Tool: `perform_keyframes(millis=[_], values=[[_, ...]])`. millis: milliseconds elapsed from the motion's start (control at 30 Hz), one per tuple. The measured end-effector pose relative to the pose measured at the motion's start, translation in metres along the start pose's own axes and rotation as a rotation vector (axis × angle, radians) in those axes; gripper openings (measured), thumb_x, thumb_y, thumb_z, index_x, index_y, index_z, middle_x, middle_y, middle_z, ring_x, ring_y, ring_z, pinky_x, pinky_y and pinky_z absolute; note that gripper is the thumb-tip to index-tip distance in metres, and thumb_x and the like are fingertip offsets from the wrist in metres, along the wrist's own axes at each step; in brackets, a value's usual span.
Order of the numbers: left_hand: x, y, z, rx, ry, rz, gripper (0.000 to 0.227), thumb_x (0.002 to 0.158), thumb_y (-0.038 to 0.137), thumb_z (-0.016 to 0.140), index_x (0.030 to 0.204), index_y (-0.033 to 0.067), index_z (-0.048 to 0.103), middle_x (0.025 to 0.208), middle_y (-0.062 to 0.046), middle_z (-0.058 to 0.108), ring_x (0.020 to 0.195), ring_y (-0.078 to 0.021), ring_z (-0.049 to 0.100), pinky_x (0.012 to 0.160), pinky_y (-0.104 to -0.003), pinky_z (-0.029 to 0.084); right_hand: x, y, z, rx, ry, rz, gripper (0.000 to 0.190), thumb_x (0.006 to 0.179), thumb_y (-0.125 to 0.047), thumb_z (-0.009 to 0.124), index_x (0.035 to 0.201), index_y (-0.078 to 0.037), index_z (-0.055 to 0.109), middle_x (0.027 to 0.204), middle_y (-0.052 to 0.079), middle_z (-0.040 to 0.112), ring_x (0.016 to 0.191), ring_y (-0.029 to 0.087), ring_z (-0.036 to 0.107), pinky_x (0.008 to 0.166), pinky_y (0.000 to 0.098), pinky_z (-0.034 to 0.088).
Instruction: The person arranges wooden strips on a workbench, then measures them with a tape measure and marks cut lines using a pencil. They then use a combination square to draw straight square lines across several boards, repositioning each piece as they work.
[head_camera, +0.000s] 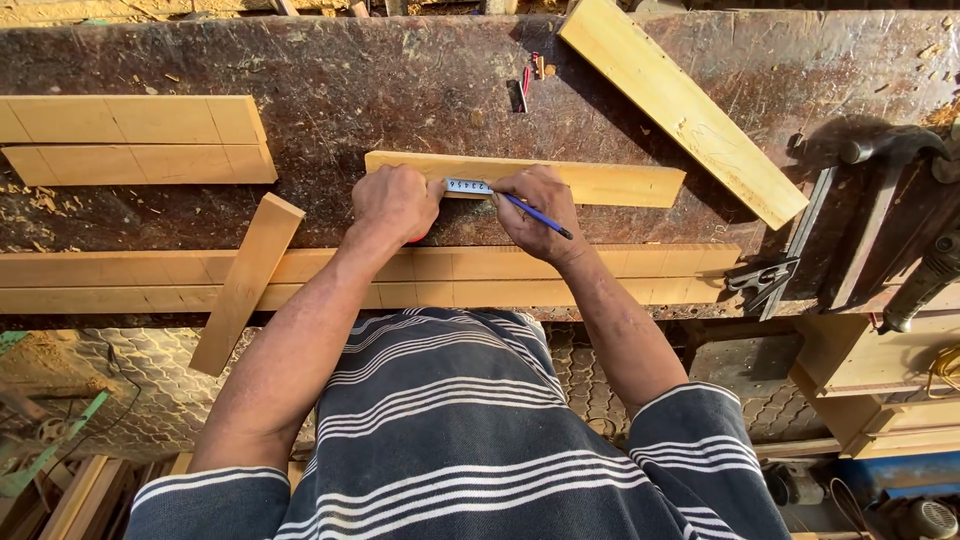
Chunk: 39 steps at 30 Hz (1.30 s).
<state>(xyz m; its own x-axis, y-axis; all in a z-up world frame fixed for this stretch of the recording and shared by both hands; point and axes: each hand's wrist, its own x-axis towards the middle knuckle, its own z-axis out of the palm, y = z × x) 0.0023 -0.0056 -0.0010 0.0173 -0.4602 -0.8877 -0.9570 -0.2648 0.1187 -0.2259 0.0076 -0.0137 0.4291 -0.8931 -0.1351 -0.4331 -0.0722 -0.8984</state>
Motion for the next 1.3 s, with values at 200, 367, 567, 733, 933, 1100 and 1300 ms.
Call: perform_keyframes(millis=[200,367,567,733,933,1100,1300], values=[[0.001,-0.001,0.001,-0.007,0.004,0.012,0.054,0.1,0.053,0.059,0.085,0.0036,0.077,0.068,-0.013,0.07,0.067,-0.0294,0.071,0.064,-0.046,0.056,0.001,0.0,-0.003,-0.006,-0.016,0.055,0.007,0.091,-0.006,0.072,0.098,-0.005,0.074,0.083,0.011,0.071,0.078,0.029,0.065,0.077,0.0416,0.053],[0.001,-0.004,0.005,-0.021,-0.005,0.023,0.052,0.101,0.051,0.059,0.082,0.005,0.076,0.061,-0.008,0.065,0.056,-0.0238,0.065,0.057,-0.043,0.054,0.001,0.005,-0.005,-0.012,-0.021,0.031,0.008,0.09,-0.005,0.07,0.097,-0.005,0.074,0.086,0.011,0.072,0.08,0.027,0.065,0.076,0.0397,0.054],[0.002,-0.003,0.006,-0.021,-0.004,0.032,0.053,0.102,0.05,0.059,0.08,0.0053,0.075,0.058,-0.007,0.062,0.053,-0.0217,0.062,0.054,-0.042,0.052,0.001,0.007,-0.006,-0.037,-0.056,0.06,0.008,0.089,-0.006,0.071,0.096,-0.005,0.075,0.082,0.01,0.071,0.078,0.025,0.064,0.075,0.0399,0.054],[0.002,-0.005,0.007,-0.025,0.014,0.053,0.052,0.101,0.049,0.059,0.081,0.0044,0.076,0.059,-0.008,0.065,0.055,-0.0238,0.065,0.057,-0.044,0.054,0.002,0.007,-0.007,-0.032,-0.062,0.037,0.008,0.089,-0.006,0.071,0.096,-0.005,0.074,0.084,0.01,0.072,0.08,0.026,0.065,0.077,0.0404,0.054],[0.003,-0.005,0.007,-0.019,0.018,0.066,0.052,0.102,0.048,0.059,0.083,0.0034,0.076,0.061,-0.011,0.066,0.058,-0.0261,0.067,0.058,-0.045,0.056,0.004,0.009,-0.006,-0.055,-0.054,0.028,0.007,0.089,-0.006,0.072,0.095,-0.005,0.075,0.084,0.01,0.072,0.08,0.027,0.065,0.077,0.0409,0.054],[0.008,-0.014,0.018,0.008,-0.016,0.104,0.057,0.102,0.053,0.058,0.078,0.0038,0.076,0.059,-0.007,0.062,0.054,-0.0244,0.062,0.055,-0.045,0.054,0.004,0.006,-0.007,-0.061,-0.068,0.034,0.008,0.089,-0.006,0.072,0.095,-0.005,0.075,0.082,0.011,0.072,0.079,0.028,0.066,0.076,0.0407,0.055],[-0.02,-0.039,0.038,-0.021,-0.217,0.255,0.057,0.098,0.053,0.059,0.062,0.01,0.068,0.05,-0.002,0.05,0.046,-0.0195,0.046,0.055,-0.045,0.049,-0.001,0.009,-0.005,-0.03,-0.032,-0.008,0.011,0.089,-0.005,0.069,0.1,-0.005,0.074,0.086,0.011,0.071,0.083,0.029,0.067,0.08,0.0422,0.055]])
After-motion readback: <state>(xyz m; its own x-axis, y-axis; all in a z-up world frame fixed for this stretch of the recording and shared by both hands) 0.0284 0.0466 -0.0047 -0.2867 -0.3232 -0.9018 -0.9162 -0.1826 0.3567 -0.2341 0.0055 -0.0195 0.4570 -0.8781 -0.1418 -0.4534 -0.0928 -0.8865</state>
